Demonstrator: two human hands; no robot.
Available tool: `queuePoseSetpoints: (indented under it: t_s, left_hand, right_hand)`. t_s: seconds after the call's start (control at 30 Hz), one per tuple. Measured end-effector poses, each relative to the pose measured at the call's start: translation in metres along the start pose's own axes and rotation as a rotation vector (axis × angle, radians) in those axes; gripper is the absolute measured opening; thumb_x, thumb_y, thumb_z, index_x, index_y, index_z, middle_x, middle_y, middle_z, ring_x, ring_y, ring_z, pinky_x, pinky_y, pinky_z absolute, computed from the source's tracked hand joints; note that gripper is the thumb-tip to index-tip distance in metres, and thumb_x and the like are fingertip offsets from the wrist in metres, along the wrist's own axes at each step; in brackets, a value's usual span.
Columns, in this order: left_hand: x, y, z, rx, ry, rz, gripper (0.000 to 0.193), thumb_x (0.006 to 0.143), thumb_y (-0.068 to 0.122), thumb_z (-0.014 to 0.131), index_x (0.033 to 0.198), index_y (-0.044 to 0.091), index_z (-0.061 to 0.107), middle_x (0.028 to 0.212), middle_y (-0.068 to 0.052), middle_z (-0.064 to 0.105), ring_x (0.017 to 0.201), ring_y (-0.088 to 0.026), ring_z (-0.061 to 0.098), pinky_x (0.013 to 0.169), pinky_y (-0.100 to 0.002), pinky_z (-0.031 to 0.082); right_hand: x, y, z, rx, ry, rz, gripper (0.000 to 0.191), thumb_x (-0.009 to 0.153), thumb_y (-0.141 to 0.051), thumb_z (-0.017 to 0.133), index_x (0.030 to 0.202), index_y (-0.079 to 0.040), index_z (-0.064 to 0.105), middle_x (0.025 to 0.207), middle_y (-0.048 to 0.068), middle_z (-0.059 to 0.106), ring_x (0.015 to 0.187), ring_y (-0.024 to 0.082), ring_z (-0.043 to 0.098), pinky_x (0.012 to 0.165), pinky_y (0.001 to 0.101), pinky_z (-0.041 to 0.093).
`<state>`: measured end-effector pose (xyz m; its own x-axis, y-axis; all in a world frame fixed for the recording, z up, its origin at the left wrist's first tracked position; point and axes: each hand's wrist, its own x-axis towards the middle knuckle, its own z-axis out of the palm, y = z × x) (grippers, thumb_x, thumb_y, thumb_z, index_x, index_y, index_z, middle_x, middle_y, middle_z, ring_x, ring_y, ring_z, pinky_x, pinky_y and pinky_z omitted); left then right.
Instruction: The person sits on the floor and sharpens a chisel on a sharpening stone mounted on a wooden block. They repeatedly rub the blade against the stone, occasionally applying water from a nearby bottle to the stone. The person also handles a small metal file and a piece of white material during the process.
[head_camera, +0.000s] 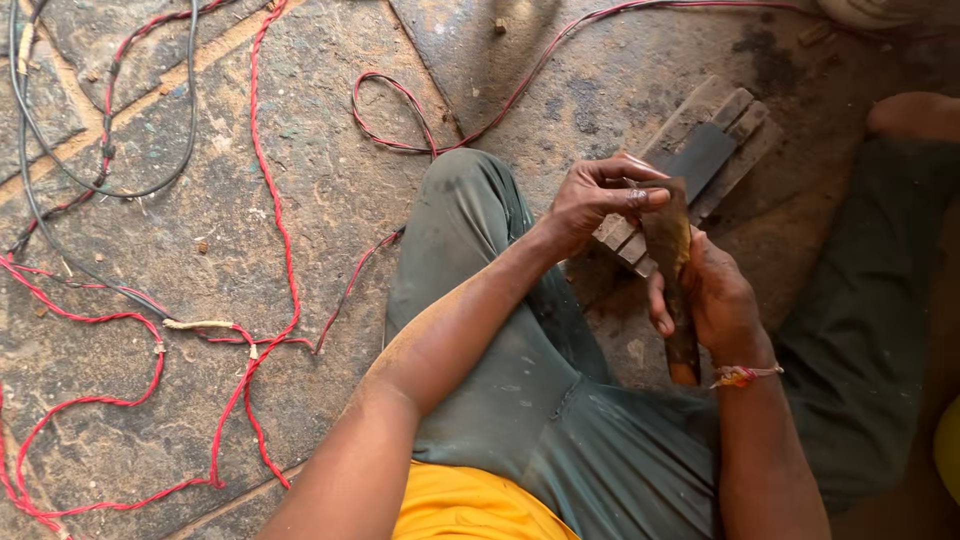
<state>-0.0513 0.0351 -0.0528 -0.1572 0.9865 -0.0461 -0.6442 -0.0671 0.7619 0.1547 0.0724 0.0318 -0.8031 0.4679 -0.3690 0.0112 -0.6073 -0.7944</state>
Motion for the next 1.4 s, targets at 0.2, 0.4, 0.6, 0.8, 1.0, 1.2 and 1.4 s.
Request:
queuePoseSetpoints:
  t_s: [0.2, 0.4, 0.6, 0.8, 1.0, 1.2, 1.4]
  left_hand:
    - [0.002, -0.007, -0.003, -0.022, 0.020, 0.003, 0.029, 0.084, 0.015, 0.090, 0.109, 0.006, 0.080, 0.099, -0.003, 0.076, 0.089, -0.012, 0.068, 0.076, -0.031, 0.054]
    - [0.006, -0.007, -0.006, -0.016, -0.053, -0.054, 0.035, 0.081, 0.017, 0.090, 0.114, 0.012, 0.079, 0.108, -0.004, 0.077, 0.105, -0.016, 0.069, 0.097, -0.037, 0.053]
    - [0.006, -0.005, -0.010, 0.035, -0.114, -0.013, 0.036, 0.085, 0.020, 0.088, 0.118, 0.010, 0.079, 0.128, -0.005, 0.073, 0.122, -0.019, 0.065, 0.109, -0.040, 0.051]
    - [0.003, -0.001, -0.010, -0.022, -0.126, -0.006, 0.038, 0.085, 0.019, 0.089, 0.121, 0.010, 0.078, 0.129, -0.007, 0.072, 0.124, -0.022, 0.064, 0.113, -0.042, 0.050]
    - [0.003, 0.002, -0.010, 0.040, -0.140, -0.036, 0.040, 0.085, 0.024, 0.088, 0.121, 0.011, 0.078, 0.135, -0.005, 0.070, 0.130, -0.021, 0.062, 0.116, -0.042, 0.046]
    - [0.004, 0.000, -0.013, 0.026, -0.119, 0.008, 0.037, 0.084, 0.021, 0.090, 0.117, 0.009, 0.079, 0.135, -0.005, 0.070, 0.130, -0.021, 0.062, 0.114, -0.043, 0.048]
    - [0.004, -0.001, -0.011, 0.034, -0.057, -0.096, 0.043, 0.083, 0.019, 0.090, 0.123, 0.011, 0.077, 0.121, -0.011, 0.073, 0.115, -0.022, 0.066, 0.104, -0.041, 0.052]
  right_hand:
    - [-0.001, -0.003, 0.000, -0.031, 0.000, -0.003, 0.060, 0.110, -0.050, 0.042, 0.145, -0.002, 0.049, 0.071, 0.018, 0.064, 0.045, 0.019, 0.055, 0.046, 0.0303, 0.047]
    - [0.001, 0.000, -0.003, -0.081, -0.009, -0.017, 0.063, 0.108, -0.051, 0.044, 0.146, -0.001, 0.047, 0.071, 0.017, 0.064, 0.045, 0.018, 0.056, 0.044, 0.0291, 0.047]
    - [0.003, 0.003, -0.004, -0.097, 0.000, -0.015, 0.062, 0.108, -0.051, 0.045, 0.145, 0.000, 0.047, 0.071, 0.017, 0.064, 0.045, 0.018, 0.056, 0.045, 0.0282, 0.047]
    - [0.005, 0.003, -0.004, -0.097, 0.002, -0.011, 0.061, 0.108, -0.049, 0.046, 0.144, 0.000, 0.048, 0.072, 0.017, 0.063, 0.045, 0.018, 0.055, 0.044, 0.0279, 0.046]
    - [0.005, 0.003, -0.003, -0.101, 0.004, -0.006, 0.059, 0.109, -0.049, 0.045, 0.143, -0.001, 0.048, 0.071, 0.017, 0.064, 0.044, 0.018, 0.055, 0.044, 0.0275, 0.046]
    - [0.006, 0.003, -0.002, -0.116, 0.006, -0.006, 0.060, 0.109, -0.048, 0.045, 0.144, 0.001, 0.047, 0.073, 0.017, 0.064, 0.044, 0.017, 0.055, 0.044, 0.0266, 0.046]
    - [0.006, 0.003, -0.001, -0.109, 0.003, -0.025, 0.062, 0.109, -0.047, 0.045, 0.147, 0.002, 0.046, 0.075, 0.016, 0.064, 0.047, 0.016, 0.057, 0.044, 0.0270, 0.048]
